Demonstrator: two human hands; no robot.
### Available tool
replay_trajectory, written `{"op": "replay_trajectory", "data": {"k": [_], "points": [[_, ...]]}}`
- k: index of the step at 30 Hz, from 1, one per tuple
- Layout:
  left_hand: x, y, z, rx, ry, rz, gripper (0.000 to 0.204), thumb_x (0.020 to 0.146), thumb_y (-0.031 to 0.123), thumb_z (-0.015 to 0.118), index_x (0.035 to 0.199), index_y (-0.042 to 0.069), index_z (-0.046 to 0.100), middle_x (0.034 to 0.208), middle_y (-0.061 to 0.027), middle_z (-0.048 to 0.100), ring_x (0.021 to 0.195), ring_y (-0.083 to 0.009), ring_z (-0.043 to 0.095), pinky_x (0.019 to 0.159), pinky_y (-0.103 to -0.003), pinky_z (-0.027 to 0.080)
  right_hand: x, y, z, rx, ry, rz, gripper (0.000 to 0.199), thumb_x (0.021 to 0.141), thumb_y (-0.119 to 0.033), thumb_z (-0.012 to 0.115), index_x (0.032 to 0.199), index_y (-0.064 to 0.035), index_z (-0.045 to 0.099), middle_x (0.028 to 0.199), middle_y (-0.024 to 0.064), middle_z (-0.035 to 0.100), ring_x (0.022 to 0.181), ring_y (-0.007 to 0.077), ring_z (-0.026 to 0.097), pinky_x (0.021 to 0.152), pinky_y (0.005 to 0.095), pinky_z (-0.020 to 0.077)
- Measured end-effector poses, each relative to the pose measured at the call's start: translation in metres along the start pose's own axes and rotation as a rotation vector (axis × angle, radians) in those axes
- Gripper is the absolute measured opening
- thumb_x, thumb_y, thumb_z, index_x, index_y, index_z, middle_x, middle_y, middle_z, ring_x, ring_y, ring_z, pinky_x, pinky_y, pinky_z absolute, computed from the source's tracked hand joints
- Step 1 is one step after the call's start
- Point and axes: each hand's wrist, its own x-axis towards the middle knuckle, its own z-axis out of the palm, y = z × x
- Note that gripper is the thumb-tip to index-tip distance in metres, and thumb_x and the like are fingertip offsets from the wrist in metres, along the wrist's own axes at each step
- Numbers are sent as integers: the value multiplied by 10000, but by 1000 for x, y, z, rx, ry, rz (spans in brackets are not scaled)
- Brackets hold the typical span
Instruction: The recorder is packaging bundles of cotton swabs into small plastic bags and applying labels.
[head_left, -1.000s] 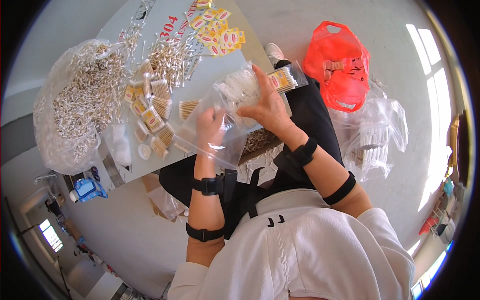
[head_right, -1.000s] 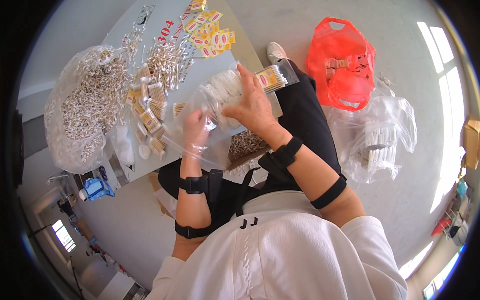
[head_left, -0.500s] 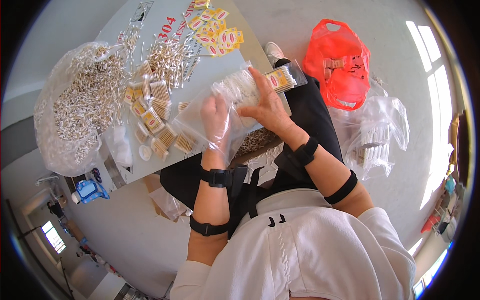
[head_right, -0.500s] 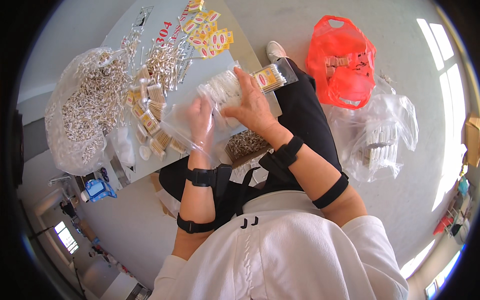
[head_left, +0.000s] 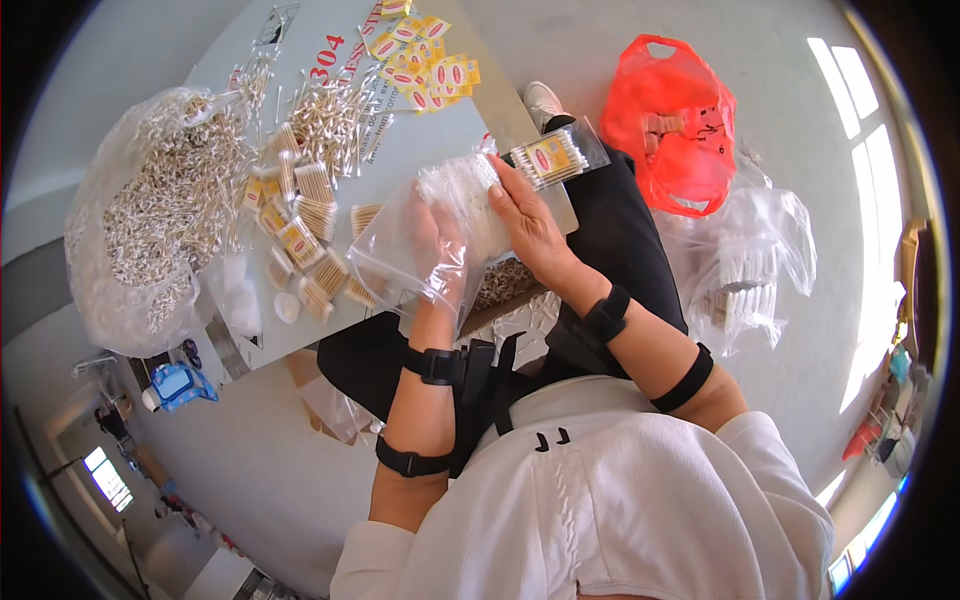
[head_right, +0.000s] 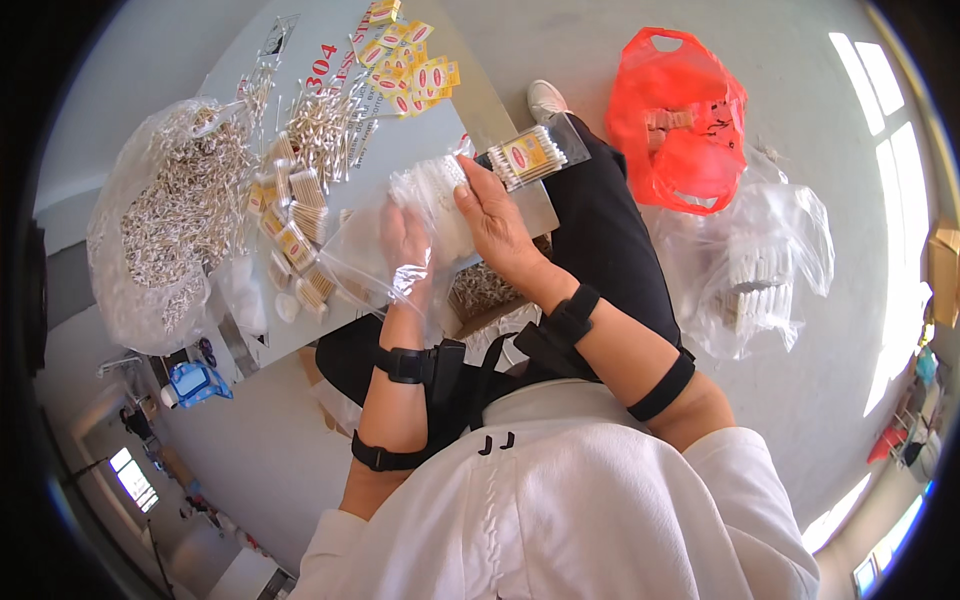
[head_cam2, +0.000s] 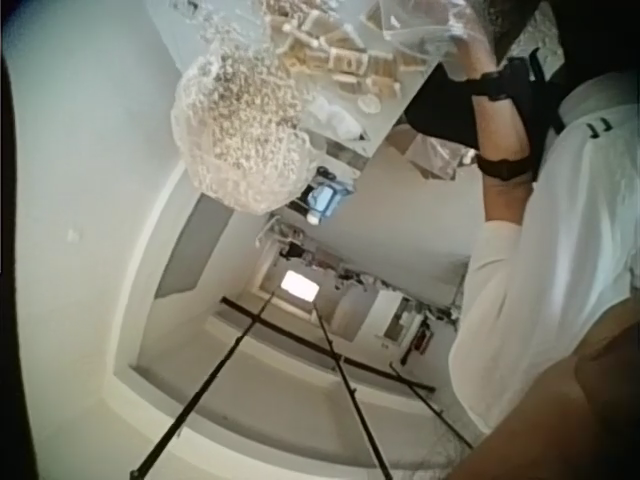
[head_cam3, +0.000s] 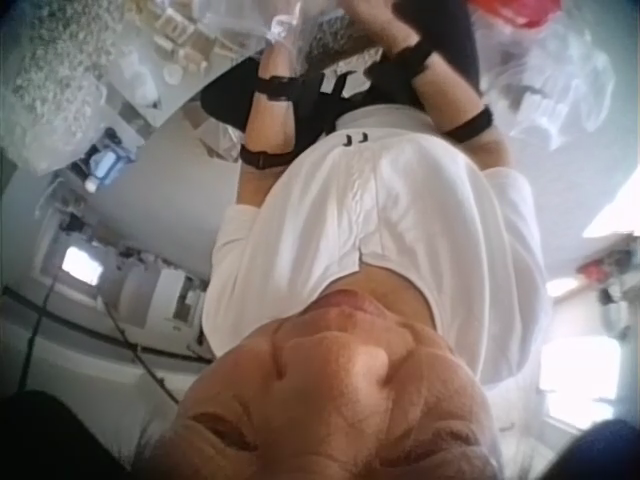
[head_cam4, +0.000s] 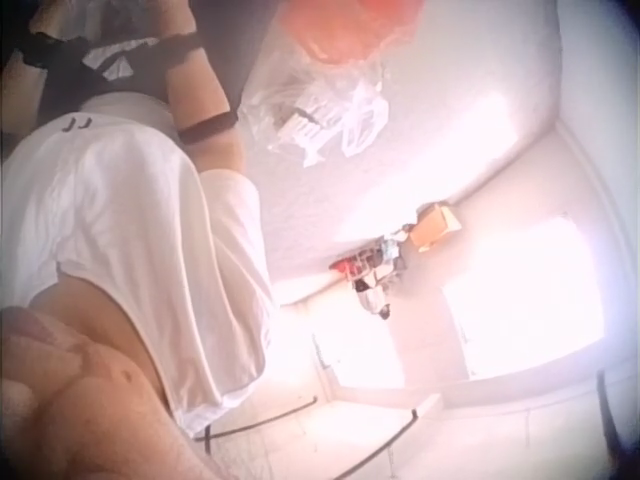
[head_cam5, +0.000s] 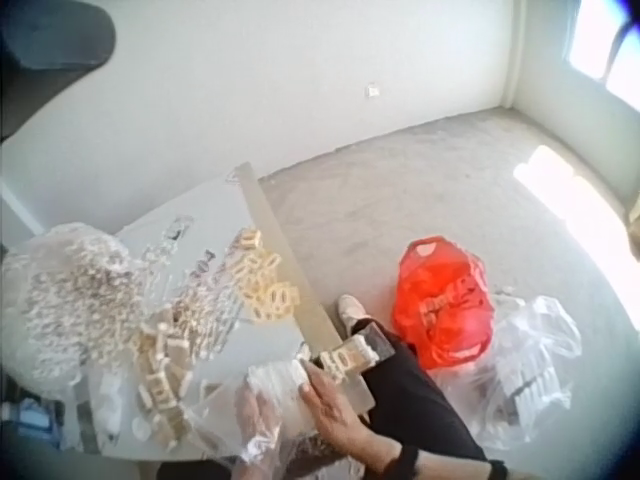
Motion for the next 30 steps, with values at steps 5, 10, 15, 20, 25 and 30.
{"op": "replay_trajectory", "data": {"k": [5, 10, 15, 20, 25, 30], "points": [[1, 13, -12, -370, -178, -193, 377, 969, 224, 404, 1212, -55, 475, 1093, -196, 567, 1004, -324, 546, 905, -382, 411, 15, -2, -1, 342, -5, 116, 480, 956, -201, 472, 1377, 5, 369, 1336, 88, 447, 1211, 142, 405, 1029, 259, 293], [5, 11, -13, -309, -283, -97, 390, 984, 238, 390, 1257, -35, 441, 1138, -184, 550, 1025, -279, 535, 907, -347, 414, 13, 6, 9, 436, 158, 89, 515, 946, -191, 478, 1407, -20, 323, 1413, 102, 381, 1306, 198, 339, 1065, 280, 248], [-6, 5, -15, -500, -390, -130, 429, 991, 234, 397, 1346, -3, 348, 1212, -150, 515, 1067, -219, 515, 931, -326, 402, 18, -1, 4, 223, -43, 39, 523, 955, -189, 461, 1436, -68, 297, 1428, 72, 344, 1287, 150, 324, 1058, 273, 258], [-6, 26, 9, -662, -286, -217, 425, 1005, 263, 371, 1360, 31, 341, 1233, -93, 498, 1089, -158, 490, 942, -315, 398, 22, -18, -12, -58, 31, -141, 529, 895, -217, 549, 1361, -32, 379, 1380, 151, 381, 1274, 255, 362, 1042, 328, 306], [2, -88, 29, -925, -389, -238, 459, 1007, 280, 367, 1397, 44, 315, 1321, -87, 436, 1177, -145, 436, 971, -294, 375, -29, -104, 50, -716, -237, -533, 548, 683, -420, 743, 955, -3, 515, 947, 160, 552, 821, 326, 597, 830, 408, 460], [-15, 45, -12, -813, -330, -410, 495, 1005, 277, 372, 1426, 34, 276, 1415, -94, 355, 1249, -148, 384, 1009, -287, 349, -43, -83, 85, -1185, -365, -543, 385, 670, -310, 722, 784, -26, 487, 656, 107, 529, 631, 221, 608, 536, 318, 492]]}}
